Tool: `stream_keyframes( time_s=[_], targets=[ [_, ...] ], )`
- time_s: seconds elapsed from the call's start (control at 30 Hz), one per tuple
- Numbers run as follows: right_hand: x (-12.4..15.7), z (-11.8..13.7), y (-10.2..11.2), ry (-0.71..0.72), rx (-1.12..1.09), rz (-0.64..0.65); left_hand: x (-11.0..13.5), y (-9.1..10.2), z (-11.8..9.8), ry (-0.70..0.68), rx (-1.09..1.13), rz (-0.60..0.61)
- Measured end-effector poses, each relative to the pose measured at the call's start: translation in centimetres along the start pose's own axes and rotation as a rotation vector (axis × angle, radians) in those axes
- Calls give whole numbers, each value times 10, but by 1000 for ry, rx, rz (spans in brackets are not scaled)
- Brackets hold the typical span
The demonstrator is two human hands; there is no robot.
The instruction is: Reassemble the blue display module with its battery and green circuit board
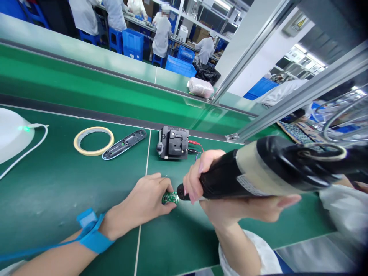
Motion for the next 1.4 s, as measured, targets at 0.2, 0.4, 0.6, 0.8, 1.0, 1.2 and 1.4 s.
stream_keyframes(
  time_s=[0.2,0.4,0.6,0.8,1.0,1.2,1.4],
  targets=[
    [-2,-5,3,-47,-17,-29,-2,0,0,11,15,11],
    [-2,7,40,150,48,-195,1,3,-3,-1,-26,17],
    [4,11,58,341,134,-520,0,10,0,77,64,92],
    [4,-10,41,335,25,-482,-5,33,30,334,225,-11],
    [-3,-16,38,363,33,-461,-3,36,41,320,196,-117],
    [4,3,52,332,57,-544,-7,28,33,236,104,-44],
    [7,9,56,297,58,-474,-10,24,31,204,208,-84]
  ],
)
Point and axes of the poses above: each hand's wrist, its own x-axis away from the middle knuckle, its own y-axis out of the back of the hand, z = x × y, the point moved 7 cm from there along -x, towards the middle knuckle, and after that the axes turned 1 degree about y, right-handed, at the moved point
